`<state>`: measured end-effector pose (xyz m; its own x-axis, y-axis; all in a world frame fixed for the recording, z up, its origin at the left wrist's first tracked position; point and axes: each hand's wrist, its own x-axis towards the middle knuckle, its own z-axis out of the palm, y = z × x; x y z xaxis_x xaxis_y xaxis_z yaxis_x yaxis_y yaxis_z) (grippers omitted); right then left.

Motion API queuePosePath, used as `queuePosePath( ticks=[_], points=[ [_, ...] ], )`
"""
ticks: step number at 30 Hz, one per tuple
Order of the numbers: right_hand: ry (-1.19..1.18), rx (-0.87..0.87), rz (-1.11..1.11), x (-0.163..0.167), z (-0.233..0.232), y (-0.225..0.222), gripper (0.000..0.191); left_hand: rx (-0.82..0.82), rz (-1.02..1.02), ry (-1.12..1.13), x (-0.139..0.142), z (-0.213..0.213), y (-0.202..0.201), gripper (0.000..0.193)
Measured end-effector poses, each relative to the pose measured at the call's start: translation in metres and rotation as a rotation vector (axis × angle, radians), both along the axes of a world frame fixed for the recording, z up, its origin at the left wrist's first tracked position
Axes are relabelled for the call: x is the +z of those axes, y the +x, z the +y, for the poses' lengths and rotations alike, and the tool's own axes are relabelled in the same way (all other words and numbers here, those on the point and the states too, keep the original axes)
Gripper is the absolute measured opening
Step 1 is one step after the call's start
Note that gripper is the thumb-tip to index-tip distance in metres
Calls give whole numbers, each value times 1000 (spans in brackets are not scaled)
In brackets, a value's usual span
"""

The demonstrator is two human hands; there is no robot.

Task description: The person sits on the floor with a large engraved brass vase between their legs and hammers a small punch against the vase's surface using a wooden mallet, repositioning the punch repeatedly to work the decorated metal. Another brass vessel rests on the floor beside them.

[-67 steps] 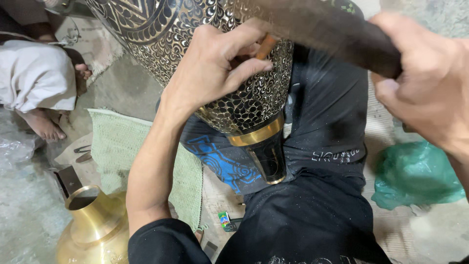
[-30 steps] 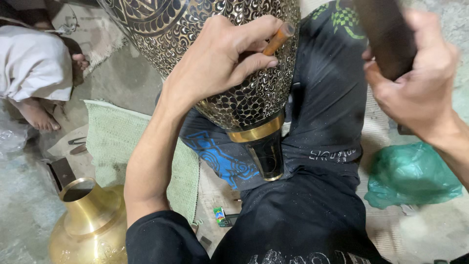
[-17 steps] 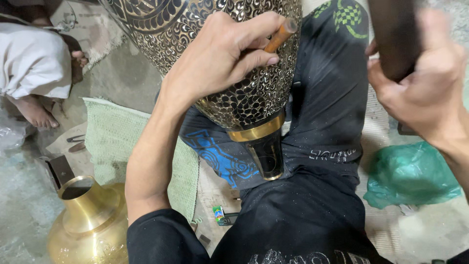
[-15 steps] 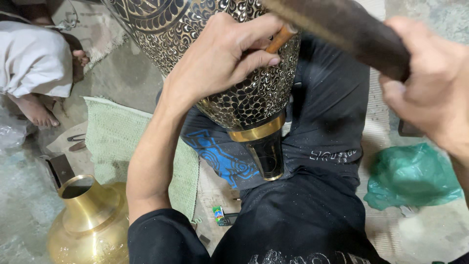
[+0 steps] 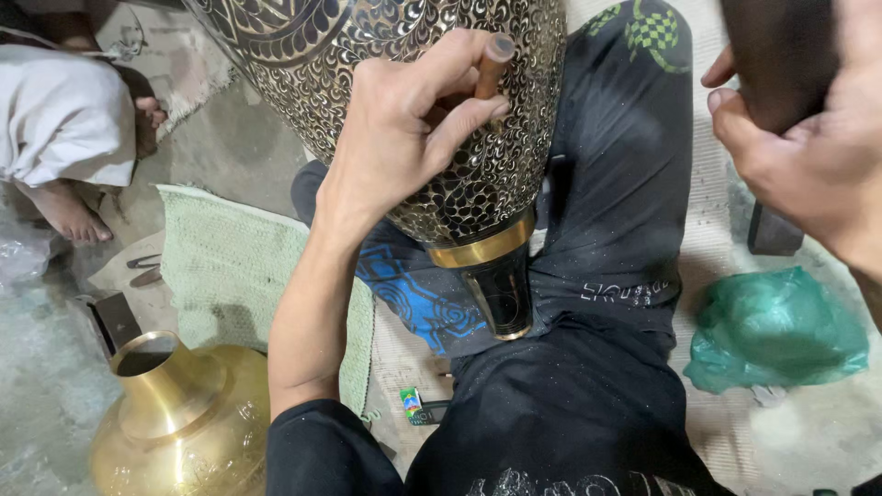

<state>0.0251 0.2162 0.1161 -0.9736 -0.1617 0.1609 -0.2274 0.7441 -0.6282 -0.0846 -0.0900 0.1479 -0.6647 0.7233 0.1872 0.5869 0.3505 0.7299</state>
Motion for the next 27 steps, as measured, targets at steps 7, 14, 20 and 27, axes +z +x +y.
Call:
queuePosePath(
  ticks=[7, 14, 20, 27],
  points=[
    [14, 10, -4, 8, 0, -4, 52, 14, 36, -36, -1, 0, 0, 33],
    [46, 28, -29, 26, -8, -9, 50, 212, -16, 90, -8, -7, 17, 29],
    [63, 6, -31, 16, -13, -12, 53, 388, 26, 180, -26, -7, 41, 30],
    [224, 35, 106, -22, 8, -19, 56, 408, -9, 248, -31, -6, 44, 24]
  ],
)
